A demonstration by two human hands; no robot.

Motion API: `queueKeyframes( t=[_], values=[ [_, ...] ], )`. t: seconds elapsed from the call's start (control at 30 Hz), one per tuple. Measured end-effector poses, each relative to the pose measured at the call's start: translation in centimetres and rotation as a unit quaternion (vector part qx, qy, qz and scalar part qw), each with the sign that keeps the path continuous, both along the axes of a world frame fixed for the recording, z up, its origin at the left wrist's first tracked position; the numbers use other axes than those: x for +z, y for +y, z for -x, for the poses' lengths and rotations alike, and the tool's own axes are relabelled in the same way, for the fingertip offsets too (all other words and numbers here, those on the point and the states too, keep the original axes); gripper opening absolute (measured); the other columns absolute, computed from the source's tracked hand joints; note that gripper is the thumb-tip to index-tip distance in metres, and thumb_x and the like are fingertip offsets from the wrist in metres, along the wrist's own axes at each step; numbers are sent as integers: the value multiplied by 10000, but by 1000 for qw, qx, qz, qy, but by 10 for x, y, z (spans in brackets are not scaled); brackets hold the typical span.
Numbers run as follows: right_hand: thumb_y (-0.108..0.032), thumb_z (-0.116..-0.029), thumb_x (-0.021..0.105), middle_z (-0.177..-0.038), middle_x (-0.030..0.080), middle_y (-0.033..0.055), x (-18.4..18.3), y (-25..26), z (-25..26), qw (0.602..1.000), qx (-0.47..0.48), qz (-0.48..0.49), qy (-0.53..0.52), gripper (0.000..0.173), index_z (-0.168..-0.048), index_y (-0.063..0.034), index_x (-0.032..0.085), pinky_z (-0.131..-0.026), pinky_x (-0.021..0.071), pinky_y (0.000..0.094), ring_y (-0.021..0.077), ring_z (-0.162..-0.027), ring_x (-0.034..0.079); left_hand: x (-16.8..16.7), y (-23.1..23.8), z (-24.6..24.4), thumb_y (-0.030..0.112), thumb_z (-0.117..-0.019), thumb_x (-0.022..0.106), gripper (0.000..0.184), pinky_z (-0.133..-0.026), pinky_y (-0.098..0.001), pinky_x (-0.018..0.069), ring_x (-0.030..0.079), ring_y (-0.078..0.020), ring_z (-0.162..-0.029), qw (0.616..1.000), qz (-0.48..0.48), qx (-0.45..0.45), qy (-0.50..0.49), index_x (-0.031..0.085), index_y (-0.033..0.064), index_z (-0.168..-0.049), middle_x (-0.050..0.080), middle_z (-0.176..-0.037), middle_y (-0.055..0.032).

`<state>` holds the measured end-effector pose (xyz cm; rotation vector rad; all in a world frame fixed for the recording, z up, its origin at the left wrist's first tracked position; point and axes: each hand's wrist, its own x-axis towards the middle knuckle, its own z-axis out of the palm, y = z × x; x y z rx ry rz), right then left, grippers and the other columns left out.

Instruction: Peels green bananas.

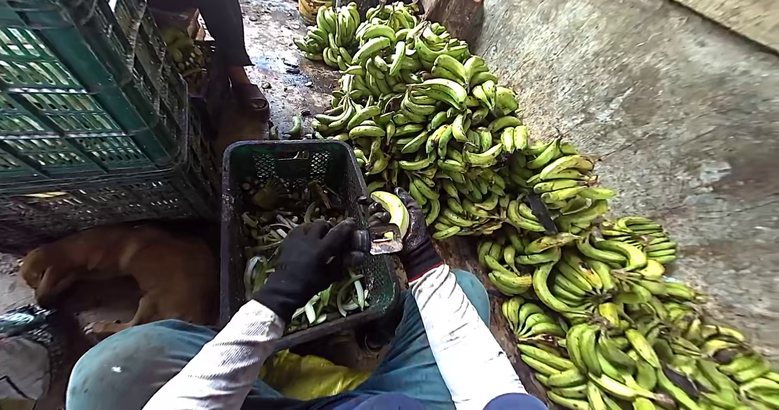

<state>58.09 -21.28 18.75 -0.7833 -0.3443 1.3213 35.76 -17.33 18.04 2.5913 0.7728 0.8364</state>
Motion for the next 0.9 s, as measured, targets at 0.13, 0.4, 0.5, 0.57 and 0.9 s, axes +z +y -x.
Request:
queueKeyframes(
  t=[0.13, 0.4, 0.5, 0.57, 0.9],
  values=[
    [-477, -1055, 236, -708, 611, 30, -1, -1, -4, 998, 38, 26, 51, 544, -1012, -88, 613, -495, 536, 239, 109, -535, 602, 2, -9, -9, 523, -968, 597, 514, -852, -623, 535, 676, -439, -1015, 1000, -2, -7, 11, 661, 204, -1367, 698, -1097, -223],
    [-287, -1075, 351, -789, 634, 32, -2, -2, 30, 971, 53, 17, -231, 317, -1102, -101, 607, -603, 563, 309, 122, -654, 621, 5, 25, -3, 562, -1050, 447, 501, -915, -587, 515, 669, -291, -1042, 888, 439, 139, 2, 592, 217, -1382, 696, -1149, -122],
    [-353, -1077, 284, -706, 609, 56, 6, 1, 28, 988, 65, 64, -121, 430, -1093, -76, 613, -507, 547, 289, 132, -542, 591, 0, 35, 10, 639, -1028, 417, 551, -836, -565, 507, 648, -289, -930, 870, 464, 167, 3, 622, 205, -1299, 680, -1016, -122],
    [-463, -1078, 274, -709, 602, 62, 9, 3, 21, 993, 53, 87, -63, 503, -1156, -99, 612, -474, 548, 307, 148, -508, 580, 2, 35, 16, 638, -1015, 452, 520, -805, -538, 514, 645, -243, -895, 887, 440, 139, 0, 637, 230, -1278, 677, -979, -77],
    [-384, -1089, 254, -751, 661, 37, -3, -2, -1, 993, 77, 36, -78, 479, -1107, -94, 635, -511, 545, 250, 93, -545, 603, 9, -11, -3, 662, -990, 462, 657, -918, -572, 537, 670, -331, -1079, 979, 187, -71, 42, 608, 175, -1406, 685, -1180, -155]
  ],
)
